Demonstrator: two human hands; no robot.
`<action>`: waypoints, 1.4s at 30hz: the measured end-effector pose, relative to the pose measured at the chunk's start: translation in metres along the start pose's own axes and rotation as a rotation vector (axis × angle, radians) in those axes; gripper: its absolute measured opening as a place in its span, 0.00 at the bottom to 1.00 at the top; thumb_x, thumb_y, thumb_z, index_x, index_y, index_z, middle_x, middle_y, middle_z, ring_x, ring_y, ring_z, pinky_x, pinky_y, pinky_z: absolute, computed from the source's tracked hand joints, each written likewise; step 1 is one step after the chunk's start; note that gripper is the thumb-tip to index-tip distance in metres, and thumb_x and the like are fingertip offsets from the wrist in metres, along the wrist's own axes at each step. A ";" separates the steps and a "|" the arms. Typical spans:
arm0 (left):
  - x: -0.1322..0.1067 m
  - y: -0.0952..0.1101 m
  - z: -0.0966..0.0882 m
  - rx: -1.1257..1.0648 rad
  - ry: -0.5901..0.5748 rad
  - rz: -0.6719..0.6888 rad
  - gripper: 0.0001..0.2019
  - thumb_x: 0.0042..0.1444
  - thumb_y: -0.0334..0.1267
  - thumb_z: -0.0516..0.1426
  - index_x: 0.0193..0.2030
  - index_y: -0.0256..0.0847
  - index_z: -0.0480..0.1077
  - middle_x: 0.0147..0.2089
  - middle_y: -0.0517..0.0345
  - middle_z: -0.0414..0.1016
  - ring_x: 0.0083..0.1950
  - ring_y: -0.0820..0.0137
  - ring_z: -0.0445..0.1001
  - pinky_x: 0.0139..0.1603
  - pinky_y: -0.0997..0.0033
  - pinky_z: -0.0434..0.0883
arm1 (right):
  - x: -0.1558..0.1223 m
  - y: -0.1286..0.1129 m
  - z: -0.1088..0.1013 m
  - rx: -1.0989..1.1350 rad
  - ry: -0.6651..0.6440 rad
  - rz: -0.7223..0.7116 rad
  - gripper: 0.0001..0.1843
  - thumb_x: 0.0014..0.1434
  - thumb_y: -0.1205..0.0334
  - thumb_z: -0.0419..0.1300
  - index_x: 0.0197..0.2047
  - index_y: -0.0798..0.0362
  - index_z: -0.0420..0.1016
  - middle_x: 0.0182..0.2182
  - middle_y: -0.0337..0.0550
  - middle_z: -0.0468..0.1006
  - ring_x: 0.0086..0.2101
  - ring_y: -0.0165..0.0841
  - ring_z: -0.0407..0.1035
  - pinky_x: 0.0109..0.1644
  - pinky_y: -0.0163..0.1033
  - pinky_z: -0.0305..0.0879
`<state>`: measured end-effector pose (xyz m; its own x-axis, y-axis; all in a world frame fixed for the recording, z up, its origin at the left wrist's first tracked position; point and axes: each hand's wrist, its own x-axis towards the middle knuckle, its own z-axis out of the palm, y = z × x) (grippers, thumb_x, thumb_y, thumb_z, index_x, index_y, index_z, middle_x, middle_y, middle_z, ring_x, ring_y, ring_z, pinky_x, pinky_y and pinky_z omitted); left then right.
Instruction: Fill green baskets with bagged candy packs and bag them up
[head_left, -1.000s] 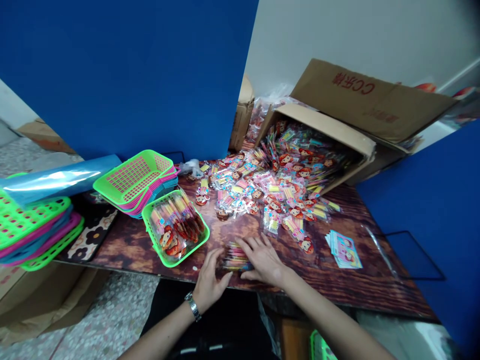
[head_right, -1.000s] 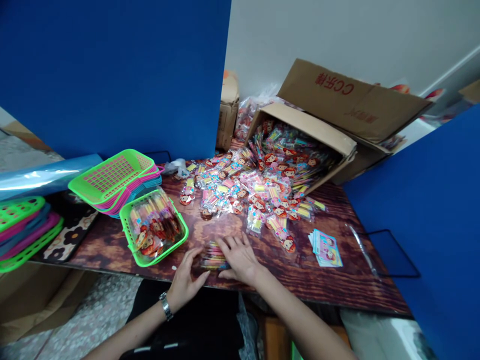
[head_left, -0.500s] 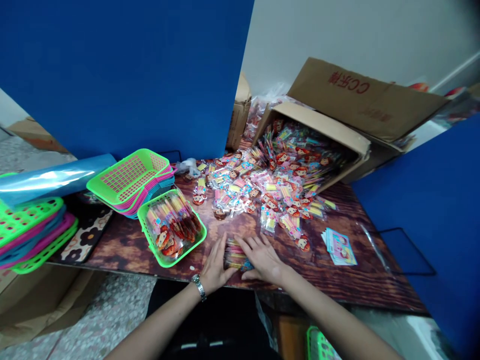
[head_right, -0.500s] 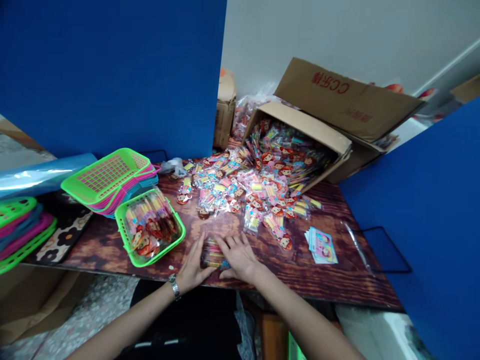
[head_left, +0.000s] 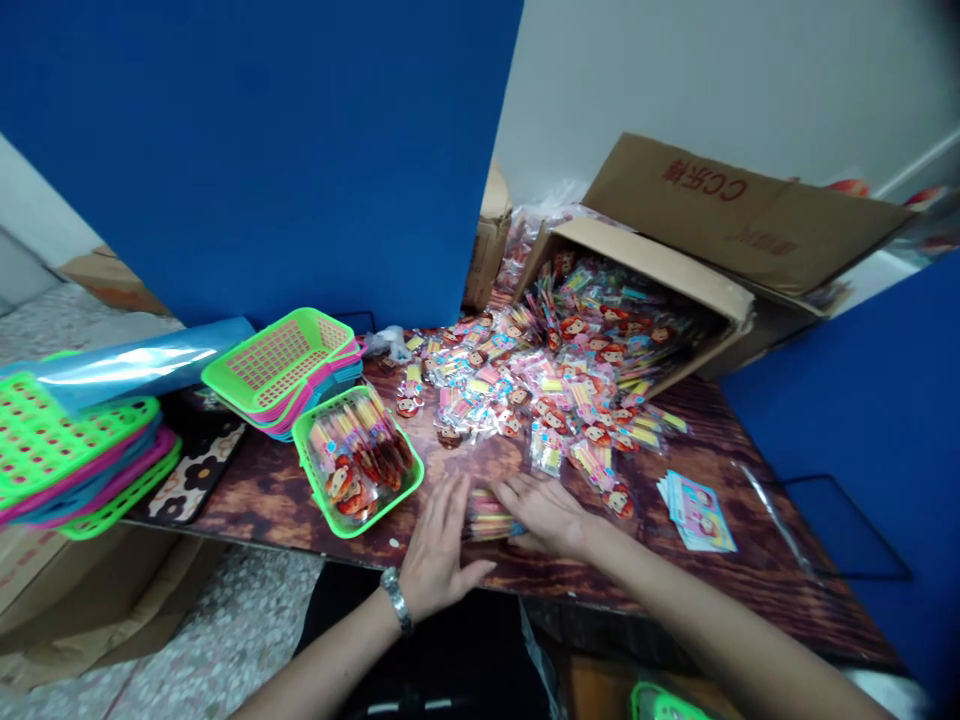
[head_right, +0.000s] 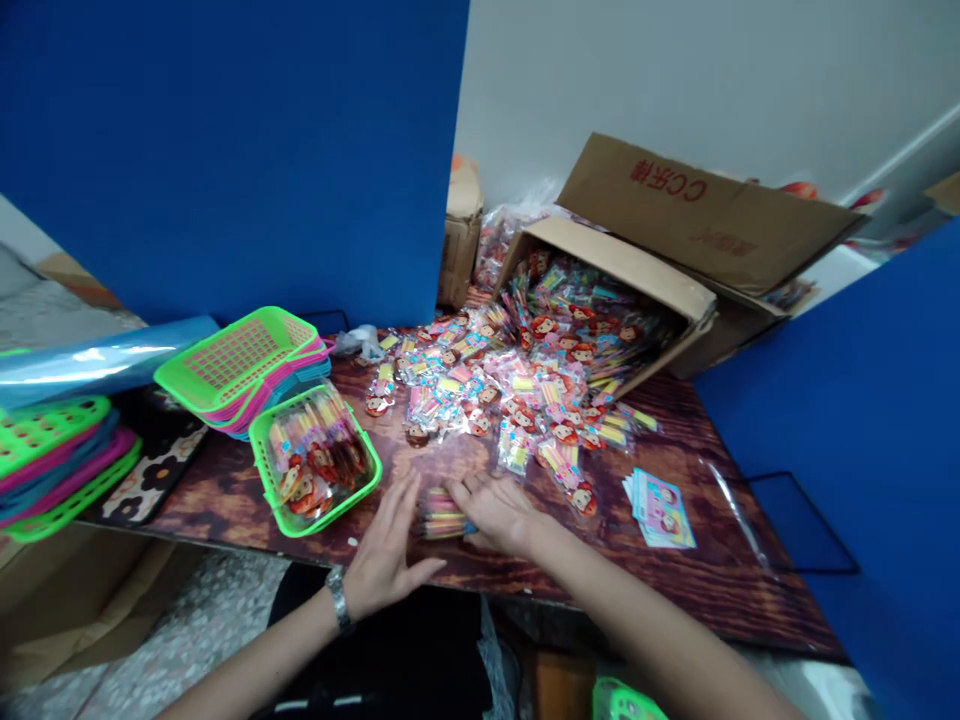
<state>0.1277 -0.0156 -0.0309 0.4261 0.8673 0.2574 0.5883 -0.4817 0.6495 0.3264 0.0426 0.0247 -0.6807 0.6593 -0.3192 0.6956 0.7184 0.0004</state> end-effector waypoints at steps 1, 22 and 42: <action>0.001 0.005 -0.005 0.027 -0.003 0.021 0.47 0.52 0.46 0.59 0.69 0.39 0.32 0.69 0.40 0.41 0.68 0.46 0.42 0.62 0.42 0.52 | 0.000 0.000 -0.004 -0.026 0.007 -0.047 0.34 0.47 0.55 0.63 0.55 0.57 0.60 0.42 0.53 0.73 0.40 0.42 0.69 0.42 0.44 0.64; 0.026 -0.036 -0.163 0.239 0.273 0.110 0.16 0.62 0.37 0.48 0.55 0.41 0.64 0.56 0.50 0.67 0.60 0.61 0.62 0.61 0.55 0.60 | 0.050 0.008 -0.153 0.061 0.241 -0.130 0.28 0.49 0.47 0.61 0.50 0.50 0.63 0.38 0.44 0.76 0.36 0.39 0.71 0.34 0.36 0.60; 0.013 -0.095 -0.148 0.431 -0.154 0.127 0.29 0.59 0.55 0.48 0.61 0.39 0.57 0.56 0.42 0.65 0.60 0.52 0.60 0.61 0.44 0.51 | 0.120 -0.016 -0.099 1.191 0.278 -0.016 0.35 0.46 0.46 0.64 0.53 0.56 0.61 0.45 0.48 0.75 0.43 0.41 0.70 0.44 0.43 0.67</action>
<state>-0.0243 0.0604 0.0167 0.5904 0.7855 0.1855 0.7430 -0.6187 0.2552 0.2105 0.1324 0.0803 -0.6158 0.7819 -0.0974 0.3626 0.1715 -0.9160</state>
